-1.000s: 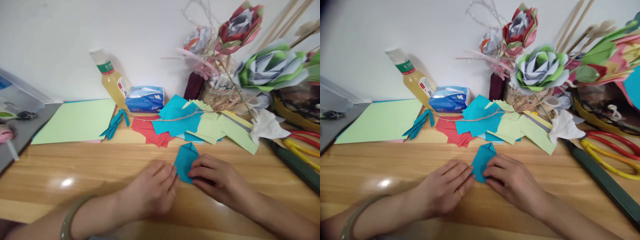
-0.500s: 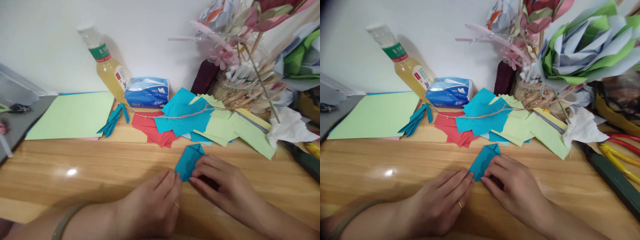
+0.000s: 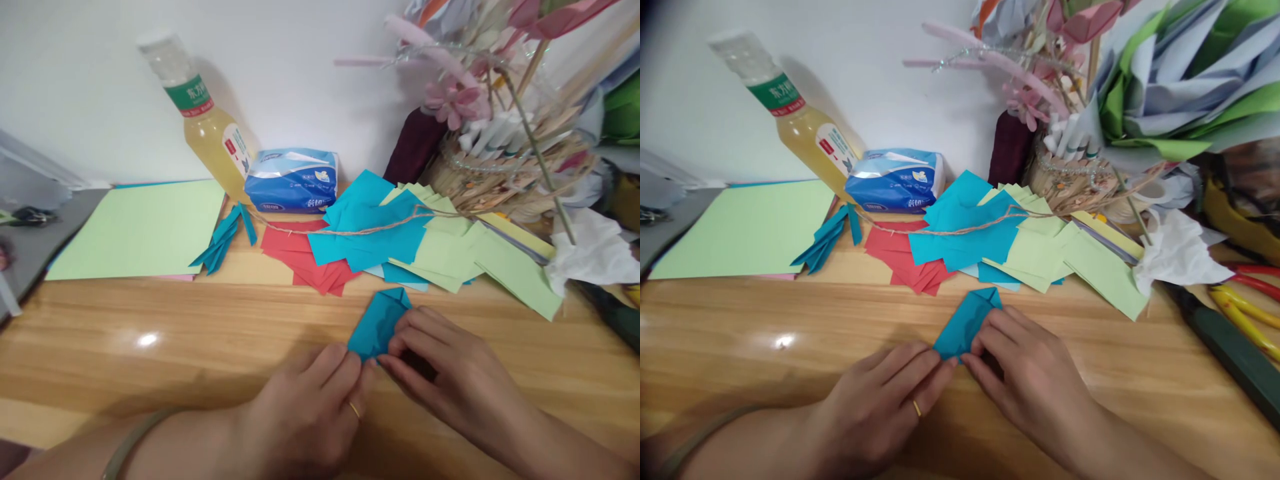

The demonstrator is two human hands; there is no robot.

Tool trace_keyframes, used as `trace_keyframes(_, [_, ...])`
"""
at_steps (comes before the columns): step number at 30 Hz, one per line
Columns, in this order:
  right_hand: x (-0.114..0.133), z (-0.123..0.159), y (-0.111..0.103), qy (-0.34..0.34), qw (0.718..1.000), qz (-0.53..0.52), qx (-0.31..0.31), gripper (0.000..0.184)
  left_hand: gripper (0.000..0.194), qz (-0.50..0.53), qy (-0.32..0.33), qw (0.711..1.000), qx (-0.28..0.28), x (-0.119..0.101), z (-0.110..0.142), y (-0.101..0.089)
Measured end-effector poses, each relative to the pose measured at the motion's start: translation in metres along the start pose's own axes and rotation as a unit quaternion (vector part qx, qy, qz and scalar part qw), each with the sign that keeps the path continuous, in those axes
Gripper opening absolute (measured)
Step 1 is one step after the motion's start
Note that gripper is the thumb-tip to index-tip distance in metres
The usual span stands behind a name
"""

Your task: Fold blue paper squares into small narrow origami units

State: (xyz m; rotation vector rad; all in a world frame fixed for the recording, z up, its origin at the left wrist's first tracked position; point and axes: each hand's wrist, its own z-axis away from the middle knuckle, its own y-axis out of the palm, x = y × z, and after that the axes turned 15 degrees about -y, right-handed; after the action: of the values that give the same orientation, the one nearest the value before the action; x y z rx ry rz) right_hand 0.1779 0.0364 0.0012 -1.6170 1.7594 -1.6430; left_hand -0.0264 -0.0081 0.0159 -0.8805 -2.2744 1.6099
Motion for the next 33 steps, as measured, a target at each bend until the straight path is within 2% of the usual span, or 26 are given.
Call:
trace_keyframes(15, [0.002, -0.001, -0.002, 0.002, 1.000, 0.023, 0.010, 0.016, 0.030, -0.004, -0.012, 0.999, 0.046, -0.002, 0.000, 0.002])
trace_keyframes(19, [0.002, -0.002, -0.002, 0.008, 0.999, 0.033, 0.016, 0.012, 0.025, -0.009, -0.034, 0.997, 0.069, -0.003, 0.001, 0.005])
trace_keyframes(23, [0.000, 0.000, -0.002, 0.019, 0.999, 0.016, 0.020, 0.008, 0.016, -0.014, -0.070, 0.995, 0.068, -0.003, 0.003, 0.011])
trace_keyframes(26, [-0.003, 0.004, -0.002, 0.007, 1.000, 0.024, 0.016, 0.010, 0.015, -0.016, -0.059, 0.996, 0.070, -0.002, 0.004, 0.011])
trace_keyframes(29, [-0.007, 0.008, -0.006, -0.059, 0.994, 0.087, 0.005, 0.014, 0.017, -0.019, -0.025, 0.998, 0.056, 0.002, 0.003, 0.009])
trace_keyframes(33, [-0.004, 0.011, -0.016, -0.223, 0.963, 0.149, 0.015, 0.027, 0.014, -0.062, 0.027, 0.997, 0.036, 0.010, -0.001, 0.006])
